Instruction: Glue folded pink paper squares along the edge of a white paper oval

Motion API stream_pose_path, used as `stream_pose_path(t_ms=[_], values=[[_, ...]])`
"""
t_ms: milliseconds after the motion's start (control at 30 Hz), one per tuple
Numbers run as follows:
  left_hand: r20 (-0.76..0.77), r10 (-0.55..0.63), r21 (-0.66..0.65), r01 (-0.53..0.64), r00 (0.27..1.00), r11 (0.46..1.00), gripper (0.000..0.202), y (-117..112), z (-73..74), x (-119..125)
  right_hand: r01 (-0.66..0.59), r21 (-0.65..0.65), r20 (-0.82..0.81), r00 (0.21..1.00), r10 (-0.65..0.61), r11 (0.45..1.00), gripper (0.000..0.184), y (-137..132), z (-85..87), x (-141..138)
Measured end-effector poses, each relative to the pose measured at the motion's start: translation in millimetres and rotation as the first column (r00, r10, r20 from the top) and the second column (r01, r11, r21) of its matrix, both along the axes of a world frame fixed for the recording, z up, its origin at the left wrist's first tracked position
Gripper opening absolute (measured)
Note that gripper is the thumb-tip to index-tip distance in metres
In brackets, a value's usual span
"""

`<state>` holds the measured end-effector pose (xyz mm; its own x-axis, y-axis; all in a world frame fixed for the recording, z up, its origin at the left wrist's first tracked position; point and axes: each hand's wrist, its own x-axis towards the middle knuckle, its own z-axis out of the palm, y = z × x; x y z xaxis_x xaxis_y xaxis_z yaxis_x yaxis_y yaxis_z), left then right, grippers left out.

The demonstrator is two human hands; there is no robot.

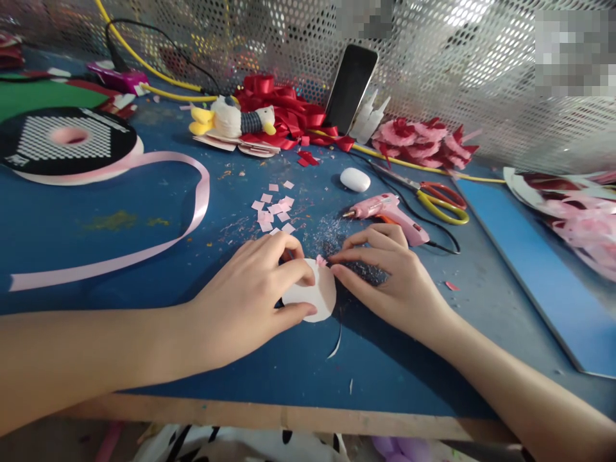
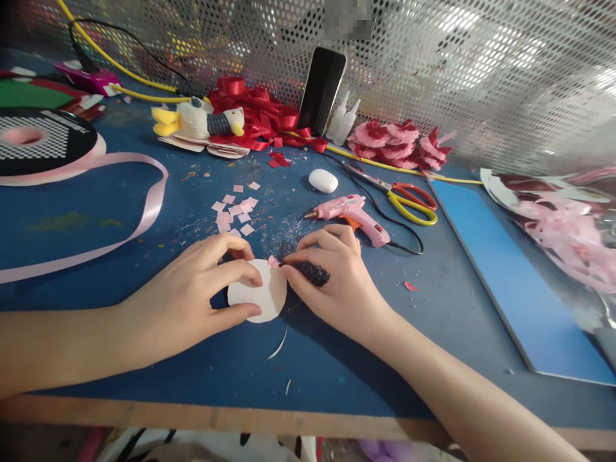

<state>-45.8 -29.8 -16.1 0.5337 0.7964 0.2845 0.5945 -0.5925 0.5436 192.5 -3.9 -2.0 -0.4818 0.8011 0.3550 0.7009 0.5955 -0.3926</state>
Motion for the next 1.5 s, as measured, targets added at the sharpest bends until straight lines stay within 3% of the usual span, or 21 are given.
stream_pose_path(t_ms=[233, 500, 767, 1033, 1300, 1500], values=[[0.12, 0.012, -0.051, -0.006, 0.993, 0.999, 0.026, 0.2, 2.7, 1.3, -0.043, -0.131, -0.081, 0.996, 0.032, 0.99, 0.006, -3.7, 2.9, -2.1], [0.211, 0.078, -0.219, -0.03, 0.974, 0.975, 0.016, 2.7, 11.6, 1.6, -0.03, -0.174, -0.157, 0.988, 0.002, 0.984, 0.009, -3.5, 4.4, -1.9], [0.218, 0.055, -0.146, -0.024, 0.974, 0.989, 0.017, 5.2, 7.3, 2.3, -0.042, -0.109, -0.218, 0.976, 0.018, 0.993, 0.003, -5.8, 4.6, -5.0], [0.207, 0.025, -0.17, 0.011, 0.978, 0.985, 0.014, 6.1, 7.6, 0.5, -0.036, -0.072, -0.208, 0.978, 0.02, 0.997, 0.002, -4.8, 3.6, -6.9], [0.17, 0.045, -0.129, -0.023, 0.984, 0.991, 0.009, 4.4, 9.0, -0.3, -0.069, -0.212, -0.09, 0.995, 0.051, 0.975, 0.011, -7.0, 6.3, -0.3], [0.042, 0.175, 0.079, -0.178, 0.984, 0.981, 0.011, 24.8, 13.1, -11.4, -0.062, -0.196, -0.045, 0.998, 0.055, 0.979, 0.017, -5.5, 5.2, 1.4]])
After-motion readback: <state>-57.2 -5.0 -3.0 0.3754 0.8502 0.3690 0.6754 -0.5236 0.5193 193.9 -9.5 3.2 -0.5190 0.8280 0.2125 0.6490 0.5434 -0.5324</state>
